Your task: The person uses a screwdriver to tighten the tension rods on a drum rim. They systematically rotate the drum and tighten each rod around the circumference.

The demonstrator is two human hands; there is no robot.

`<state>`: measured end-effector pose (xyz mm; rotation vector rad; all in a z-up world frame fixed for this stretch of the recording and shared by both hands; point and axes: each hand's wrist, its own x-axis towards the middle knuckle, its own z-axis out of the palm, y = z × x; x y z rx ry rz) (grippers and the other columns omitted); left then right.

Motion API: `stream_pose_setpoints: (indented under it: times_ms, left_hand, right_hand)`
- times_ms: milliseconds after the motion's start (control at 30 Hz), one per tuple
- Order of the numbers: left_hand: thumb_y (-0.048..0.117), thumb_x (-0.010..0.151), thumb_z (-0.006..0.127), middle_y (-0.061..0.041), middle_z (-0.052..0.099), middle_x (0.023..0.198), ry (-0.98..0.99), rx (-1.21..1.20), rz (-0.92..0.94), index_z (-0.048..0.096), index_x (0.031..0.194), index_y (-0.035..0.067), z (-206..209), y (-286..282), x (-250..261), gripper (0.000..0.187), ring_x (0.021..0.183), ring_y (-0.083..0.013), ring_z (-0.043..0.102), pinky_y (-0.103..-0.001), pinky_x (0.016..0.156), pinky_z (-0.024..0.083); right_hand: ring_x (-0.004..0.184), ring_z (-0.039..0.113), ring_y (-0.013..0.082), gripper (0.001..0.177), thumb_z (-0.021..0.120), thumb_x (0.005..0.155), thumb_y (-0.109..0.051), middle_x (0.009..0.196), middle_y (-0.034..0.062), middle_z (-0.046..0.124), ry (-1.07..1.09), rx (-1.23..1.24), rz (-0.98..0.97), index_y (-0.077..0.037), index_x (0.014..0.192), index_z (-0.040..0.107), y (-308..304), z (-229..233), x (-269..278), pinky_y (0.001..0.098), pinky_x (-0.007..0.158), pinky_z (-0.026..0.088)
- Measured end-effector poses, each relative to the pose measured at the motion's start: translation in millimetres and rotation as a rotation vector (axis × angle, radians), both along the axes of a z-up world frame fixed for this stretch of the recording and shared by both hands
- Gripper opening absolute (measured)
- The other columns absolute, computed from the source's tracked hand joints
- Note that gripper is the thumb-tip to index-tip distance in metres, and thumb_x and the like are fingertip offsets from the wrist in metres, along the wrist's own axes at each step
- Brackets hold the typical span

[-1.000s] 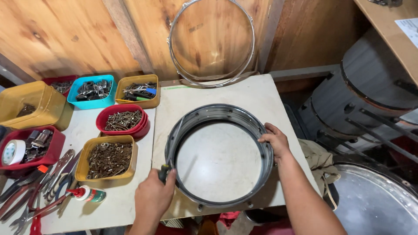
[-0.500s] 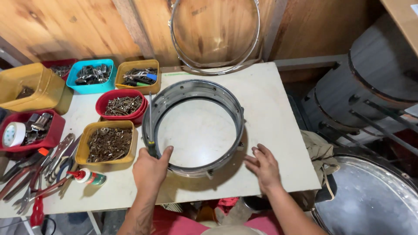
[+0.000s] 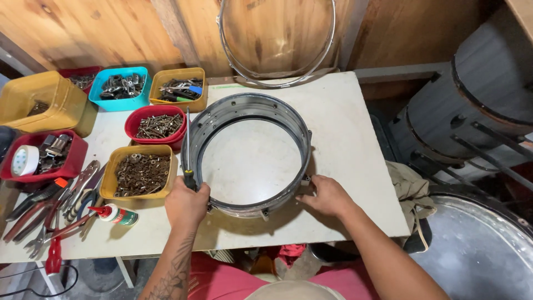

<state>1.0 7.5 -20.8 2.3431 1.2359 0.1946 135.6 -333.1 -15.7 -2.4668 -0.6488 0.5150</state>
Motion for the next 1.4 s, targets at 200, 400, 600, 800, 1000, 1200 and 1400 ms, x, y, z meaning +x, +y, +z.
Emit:
stream_pose_setpoints:
  times_ms: [200,400,600,800,1000,1200,1400]
  left_hand:
    - [0.05,0.078,0.065,-0.022,0.075,0.093,0.045,0.036,-0.075,0.06,0.103,0.013,7.7,6.2,3.5,0.045,0.105,-0.0448,0.071,-0.051,0.095,0.054]
    - [0.033,0.077,0.071,-0.023,0.073,0.088,-0.165,0.0,-0.212,0.067,0.1,0.011,12.1,53.1,33.7,0.032,0.1,-0.0471,0.07,-0.055,0.083,0.054]
    - [0.032,0.068,0.073,-0.011,0.072,0.089,-0.141,-0.031,-0.254,0.068,0.098,0.017,16.7,75.0,68.9,0.034,0.1,-0.0341,0.071,-0.047,0.082,0.056]
    - [0.029,0.067,0.073,-0.009,0.071,0.083,-0.202,-0.107,-0.225,0.07,0.097,0.021,17.5,73.4,65.7,0.031,0.092,-0.0317,0.072,-0.045,0.077,0.056]
    - [0.027,0.068,0.074,-0.009,0.07,0.081,-0.213,-0.139,-0.237,0.07,0.096,0.019,24.7,69.4,64.6,0.029,0.091,-0.0315,0.072,-0.044,0.077,0.055]
    - [0.029,0.068,0.074,-0.01,0.071,0.083,-0.193,-0.136,-0.243,0.07,0.097,0.02,16.0,76.3,65.8,0.031,0.094,-0.0322,0.071,-0.045,0.078,0.055]
    - [0.036,0.072,0.072,-0.012,0.073,0.089,-0.098,-0.082,-0.26,0.069,0.107,0.024,28.7,62.7,58.9,0.037,0.101,-0.0353,0.071,-0.048,0.085,0.056]
  right_hand:
    - [0.105,0.068,0.0414,0.031,0.064,0.08,-0.029,0.098,0.0214,0.072,0.002,-0.124,0.045,-0.002,0.095,0.069,15.8,12.6,-14.6,0.048,0.09,0.055]
    - [0.098,0.067,0.0458,0.05,0.072,0.079,-0.047,0.091,0.0239,0.067,-0.101,-0.027,0.124,0.001,0.091,0.069,8.5,-47.2,-35.0,0.0533,0.086,0.055]
    - [0.094,0.063,0.0222,0.063,0.089,0.063,-0.062,0.099,0.0004,0.049,-0.765,0.441,-0.06,-0.022,0.1,0.058,-9.4,-98.2,-49.1,0.0305,0.079,0.056]
    - [0.153,0.0,0.041,0.126,0.073,0.057,-0.084,0.165,0.0173,0.007,-0.864,0.237,0.075,-0.029,0.158,0.021,24.3,-58.2,-54.6,0.0538,0.123,0.007]
    - [0.153,0.006,0.0466,0.111,0.089,0.048,-0.044,0.162,0.012,0.023,-0.827,0.302,0.004,-0.024,0.147,0.044,36.9,-60.7,-58.1,0.0562,0.123,0.013]
    - [0.152,0.008,0.0477,0.114,0.09,0.045,-0.041,0.162,0.0125,0.023,-0.809,0.301,0.007,-0.026,0.148,0.043,36.1,-57.1,-59.5,0.0567,0.122,0.016]
    - [0.153,-0.002,0.0459,0.12,0.095,0.053,-0.051,0.167,0.011,0.006,-0.536,0.063,0.098,-0.04,0.153,0.028,16.8,-30.2,-48.0,0.0557,0.123,0.014]
